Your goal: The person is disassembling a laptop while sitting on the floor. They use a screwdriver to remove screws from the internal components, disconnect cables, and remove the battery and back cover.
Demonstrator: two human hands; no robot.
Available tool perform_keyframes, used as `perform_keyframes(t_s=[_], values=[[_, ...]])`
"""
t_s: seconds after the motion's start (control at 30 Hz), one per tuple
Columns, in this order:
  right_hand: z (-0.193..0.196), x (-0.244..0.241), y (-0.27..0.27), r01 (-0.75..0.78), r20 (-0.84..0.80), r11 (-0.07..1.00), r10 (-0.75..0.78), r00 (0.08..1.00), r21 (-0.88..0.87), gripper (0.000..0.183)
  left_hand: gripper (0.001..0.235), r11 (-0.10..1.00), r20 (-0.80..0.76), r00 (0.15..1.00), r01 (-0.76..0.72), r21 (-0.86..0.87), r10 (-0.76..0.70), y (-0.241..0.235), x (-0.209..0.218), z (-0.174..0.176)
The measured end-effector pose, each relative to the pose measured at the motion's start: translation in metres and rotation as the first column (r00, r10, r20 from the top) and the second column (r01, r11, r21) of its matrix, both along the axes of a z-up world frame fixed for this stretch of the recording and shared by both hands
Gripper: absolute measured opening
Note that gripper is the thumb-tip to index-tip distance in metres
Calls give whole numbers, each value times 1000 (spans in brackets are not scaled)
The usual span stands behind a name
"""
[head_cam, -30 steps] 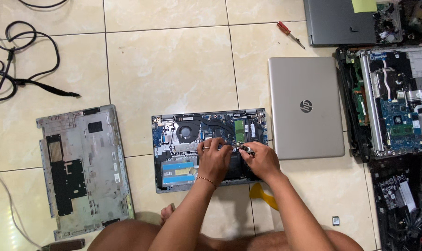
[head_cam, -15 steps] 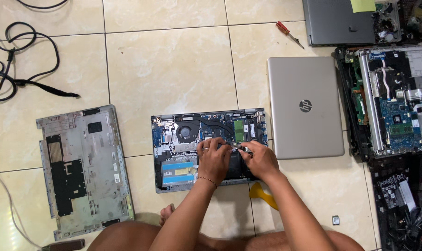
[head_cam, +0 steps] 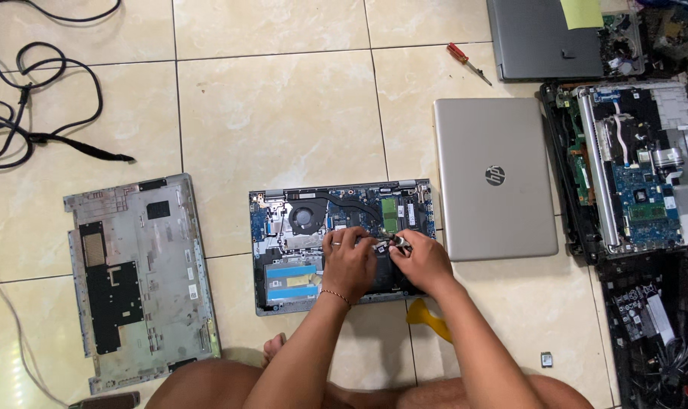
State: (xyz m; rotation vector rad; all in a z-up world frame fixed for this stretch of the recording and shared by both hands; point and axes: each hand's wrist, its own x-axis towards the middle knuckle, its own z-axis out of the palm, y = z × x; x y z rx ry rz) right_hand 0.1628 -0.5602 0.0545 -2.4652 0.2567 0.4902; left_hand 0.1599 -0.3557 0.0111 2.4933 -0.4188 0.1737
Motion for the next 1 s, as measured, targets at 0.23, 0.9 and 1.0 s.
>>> perform_keyframes(t_s=[0.23,0.9,1.0], values=[[29,-4,1,4,-32,983,2,999,182,26,16,990,22,990,139,31,-139,1,-2,10],[129,-165,-48,351,-97,936,-348,932,11,47,51,925,-613,775,329,188,-152,36,-21,187],[117,-170,-50,443,16,895,-444,896,60,34,62,838,-660,717,488,246,-224,48,-56,211]])
